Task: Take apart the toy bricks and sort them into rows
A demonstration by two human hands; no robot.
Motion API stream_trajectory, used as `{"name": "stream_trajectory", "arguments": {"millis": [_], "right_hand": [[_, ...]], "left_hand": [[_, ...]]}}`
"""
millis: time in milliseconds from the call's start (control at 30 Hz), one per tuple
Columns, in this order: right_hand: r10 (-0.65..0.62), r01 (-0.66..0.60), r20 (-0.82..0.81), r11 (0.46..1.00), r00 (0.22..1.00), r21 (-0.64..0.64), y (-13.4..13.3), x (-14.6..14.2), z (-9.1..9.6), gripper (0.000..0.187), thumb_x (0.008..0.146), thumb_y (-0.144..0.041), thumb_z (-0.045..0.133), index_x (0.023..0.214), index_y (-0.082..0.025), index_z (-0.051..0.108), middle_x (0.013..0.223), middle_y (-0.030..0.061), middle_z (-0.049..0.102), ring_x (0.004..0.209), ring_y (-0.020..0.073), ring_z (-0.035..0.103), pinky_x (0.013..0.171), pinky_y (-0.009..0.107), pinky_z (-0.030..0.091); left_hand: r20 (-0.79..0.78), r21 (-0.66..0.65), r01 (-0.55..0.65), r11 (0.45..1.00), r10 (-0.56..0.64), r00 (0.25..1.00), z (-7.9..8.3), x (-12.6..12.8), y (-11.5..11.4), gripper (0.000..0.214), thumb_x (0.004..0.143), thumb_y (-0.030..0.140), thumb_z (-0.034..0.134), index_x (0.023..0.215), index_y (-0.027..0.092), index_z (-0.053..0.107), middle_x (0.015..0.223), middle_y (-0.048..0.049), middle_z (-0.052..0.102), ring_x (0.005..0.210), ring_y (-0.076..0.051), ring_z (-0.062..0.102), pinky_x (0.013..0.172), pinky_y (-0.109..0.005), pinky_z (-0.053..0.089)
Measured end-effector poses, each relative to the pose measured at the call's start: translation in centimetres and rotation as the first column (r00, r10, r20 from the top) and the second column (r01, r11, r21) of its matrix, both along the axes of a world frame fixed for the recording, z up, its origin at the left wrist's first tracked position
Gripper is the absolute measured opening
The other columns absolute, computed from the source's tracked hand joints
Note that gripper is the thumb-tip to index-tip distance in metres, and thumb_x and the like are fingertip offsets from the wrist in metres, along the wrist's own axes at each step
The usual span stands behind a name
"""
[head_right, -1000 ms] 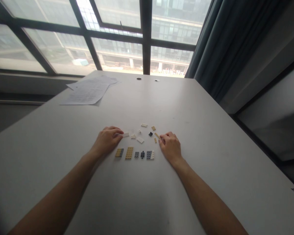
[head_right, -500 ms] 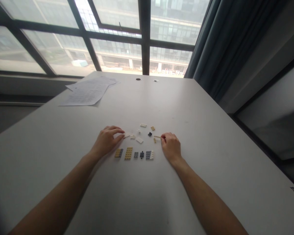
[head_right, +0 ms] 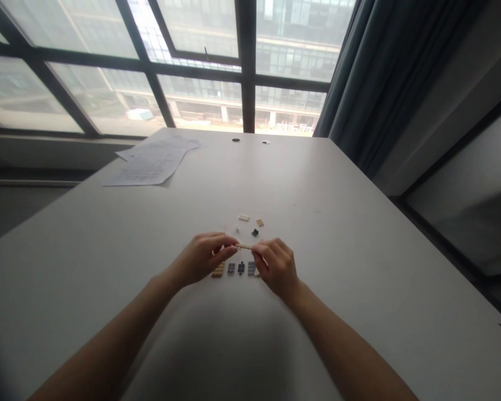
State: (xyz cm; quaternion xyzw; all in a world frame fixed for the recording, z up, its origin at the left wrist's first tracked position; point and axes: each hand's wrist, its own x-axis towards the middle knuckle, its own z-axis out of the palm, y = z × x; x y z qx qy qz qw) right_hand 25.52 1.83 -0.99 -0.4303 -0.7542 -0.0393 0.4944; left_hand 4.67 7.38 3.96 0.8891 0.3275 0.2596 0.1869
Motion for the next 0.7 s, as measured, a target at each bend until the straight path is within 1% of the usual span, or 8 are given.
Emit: {"name": "stream_trajectory", "arguments": {"millis": [67,133,233,300,367,500,600,700], "right_hand": [[0.034,-0.034,0.002,0.999,0.999,0.024,-0.1,0.0,-0.1,0.015,0.088,-0.014,0.057,0.098,-0.024,0.063,0.089,0.0047,0.07,0.08,0.0184,0.062,0.073,0.034,0.052],[0.057,-0.057,0.001,0.998,0.998,0.035,-0.1,0.1,-0.3,0.016,0.088,-0.014,0.058,0.098,-0.025,0.064,0.09,0.0044,0.07,0.079,0.0183,0.062,0.073,0.034,0.053],[0.076,-0.075,-0.016,0.996,0.997,0.037,0.0,0.3,-0.5,0.015,0.087,-0.014,0.059,0.096,-0.025,0.063,0.091,0.0042,0.07,0.081,0.0182,0.063,0.074,0.033,0.053],[0.087,-0.086,-0.034,0.996,0.996,0.027,0.1,0.2,-0.5,0.015,0.087,-0.014,0.059,0.096,-0.025,0.063,0.09,0.0041,0.07,0.084,0.0181,0.063,0.076,0.033,0.054],[0.1,-0.099,-0.045,0.995,0.994,0.012,0.2,0.1,-0.5,0.013,0.088,-0.015,0.058,0.096,-0.025,0.064,0.088,0.0039,0.071,0.084,0.0179,0.064,0.076,0.033,0.054],[0.115,-0.116,-0.047,0.993,0.992,-0.004,0.1,-0.2,-0.4,0.012,0.089,-0.016,0.059,0.096,-0.024,0.065,0.083,0.0031,0.071,0.077,0.0169,0.065,0.073,0.031,0.054],[0.142,-0.141,-0.057,0.99,0.988,0.013,-0.1,-0.2,-0.3,0.014,0.088,-0.014,0.06,0.097,-0.024,0.065,0.085,0.0034,0.072,0.079,0.0167,0.065,0.073,0.031,0.055],[0.148,-0.145,-0.067,0.989,0.987,0.039,-0.2,-0.2,-0.4,0.015,0.087,-0.014,0.061,0.096,-0.025,0.065,0.088,0.0035,0.072,0.081,0.0168,0.065,0.074,0.031,0.055]], "left_hand": [[-0.001,0.002,0.014,1.0,-0.014,1.0,0.2,0.4,-0.3,0.029,0.094,0.036,0.049,0.081,0.019,0.069,0.071,-0.0019,0.066,0.063,-0.012,0.056,0.061,-0.023,0.041],[0.005,0.004,-0.008,1.0,0.008,1.0,0.4,0.6,-0.5,0.03,0.094,0.035,0.05,0.075,0.018,0.067,0.068,-0.0016,0.065,0.061,-0.012,0.056,0.059,-0.023,0.04],[0.006,-0.002,-0.03,1.0,0.03,1.0,0.3,0.7,-0.6,0.025,0.091,0.034,0.056,0.075,0.019,0.067,0.066,-0.0004,0.066,0.058,-0.012,0.056,0.059,-0.023,0.04],[0.009,0.016,-0.049,0.999,0.048,0.999,0.0,0.7,-0.9,0.024,0.091,0.035,0.057,0.076,0.019,0.068,0.066,-0.0002,0.067,0.058,-0.012,0.057,0.059,-0.023,0.041],[0.038,0.058,-0.08,0.995,0.078,0.996,-0.4,0.6,-1.4,0.025,0.092,0.036,0.056,0.077,0.02,0.067,0.069,-0.001,0.068,0.061,-0.012,0.059,0.061,-0.023,0.043],[0.172,0.17,-0.157,0.973,0.127,0.977,-1.7,0.6,-2.8,0.022,0.092,0.034,0.056,0.079,0.02,0.066,0.072,-0.002,0.07,0.065,-0.013,0.062,0.065,-0.024,0.046],[0.24,0.242,-0.195,0.951,0.136,0.961,-2.5,0.6,-3.6,0.018,0.092,0.03,0.058,0.081,0.02,0.066,0.071,-0.0017,0.069,0.065,-0.013,0.062,0.065,-0.024,0.047],[0.259,0.287,-0.198,0.937,0.123,0.958,-2.8,0.6,-3.7,0.014,0.091,0.029,0.059,0.083,0.021,0.066,0.073,-0.0016,0.07,0.066,-0.013,0.063,0.067,-0.025,0.048]]}}
